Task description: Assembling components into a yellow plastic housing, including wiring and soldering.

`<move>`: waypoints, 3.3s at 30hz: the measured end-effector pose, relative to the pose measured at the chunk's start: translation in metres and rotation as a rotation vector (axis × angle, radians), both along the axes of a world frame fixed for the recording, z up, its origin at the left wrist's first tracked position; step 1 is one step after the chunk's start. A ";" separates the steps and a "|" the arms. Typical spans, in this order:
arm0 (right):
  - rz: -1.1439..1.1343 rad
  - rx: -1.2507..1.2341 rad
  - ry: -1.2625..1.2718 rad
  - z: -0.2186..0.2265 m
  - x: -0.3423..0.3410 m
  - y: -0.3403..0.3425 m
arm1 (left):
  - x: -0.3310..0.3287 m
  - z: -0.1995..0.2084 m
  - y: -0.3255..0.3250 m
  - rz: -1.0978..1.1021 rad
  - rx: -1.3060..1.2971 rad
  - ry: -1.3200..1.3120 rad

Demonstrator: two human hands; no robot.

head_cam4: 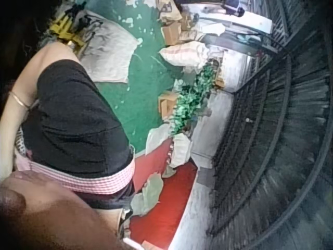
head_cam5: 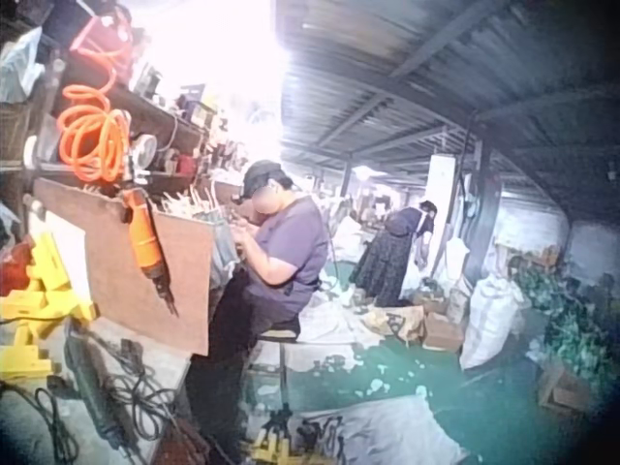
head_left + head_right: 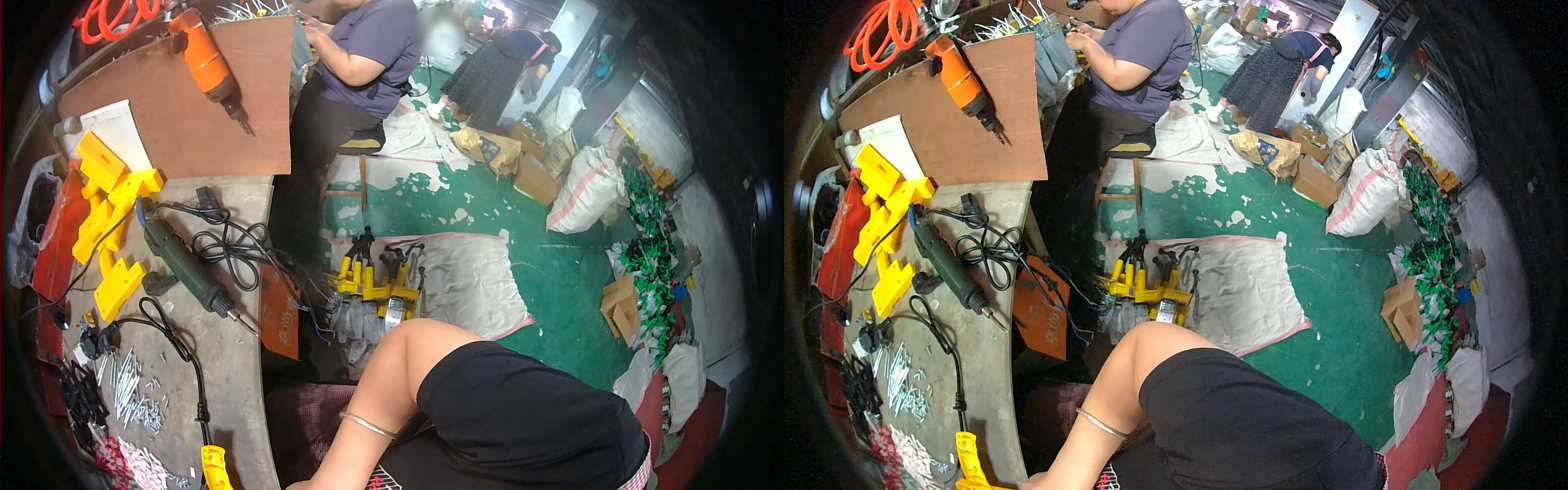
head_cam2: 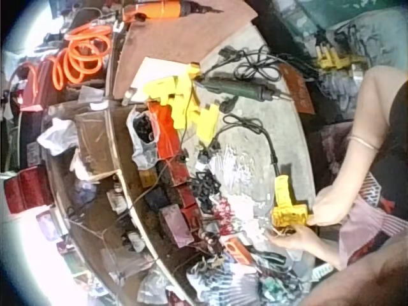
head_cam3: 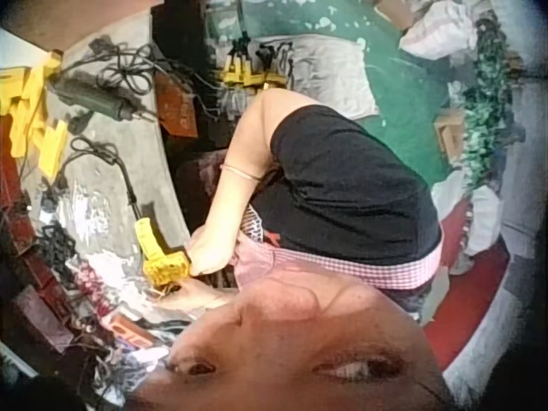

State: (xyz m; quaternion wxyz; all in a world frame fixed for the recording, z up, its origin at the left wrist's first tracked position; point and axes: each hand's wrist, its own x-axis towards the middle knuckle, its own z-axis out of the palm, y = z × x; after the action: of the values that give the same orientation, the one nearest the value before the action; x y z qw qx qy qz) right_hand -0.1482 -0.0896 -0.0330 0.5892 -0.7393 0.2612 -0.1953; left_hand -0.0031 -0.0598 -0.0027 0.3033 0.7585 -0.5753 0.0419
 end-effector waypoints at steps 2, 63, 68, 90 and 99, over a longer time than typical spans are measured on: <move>0.112 -0.087 0.066 0.005 -0.001 -0.005 | 0.002 0.000 -0.002 0.035 0.022 0.010; 0.331 -0.784 0.114 0.060 0.030 -0.078 | -0.033 -0.009 0.060 -0.188 0.013 -0.094; 0.353 -0.879 0.057 0.052 0.029 -0.079 | -0.036 0.001 0.060 -0.179 0.134 -0.259; 0.119 -0.775 -0.205 0.099 0.176 -0.241 | -0.010 0.020 0.058 -0.365 0.164 -0.113; 0.117 -0.792 -0.519 0.088 0.257 -0.259 | 0.047 0.042 0.060 0.209 0.049 -0.017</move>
State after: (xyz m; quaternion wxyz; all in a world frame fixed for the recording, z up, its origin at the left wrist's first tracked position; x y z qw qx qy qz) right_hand 0.1091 -0.3484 0.0548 0.3176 -0.8473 -0.0309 -0.4246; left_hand 0.0438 0.0004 0.0391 0.2737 0.8212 -0.4964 0.0657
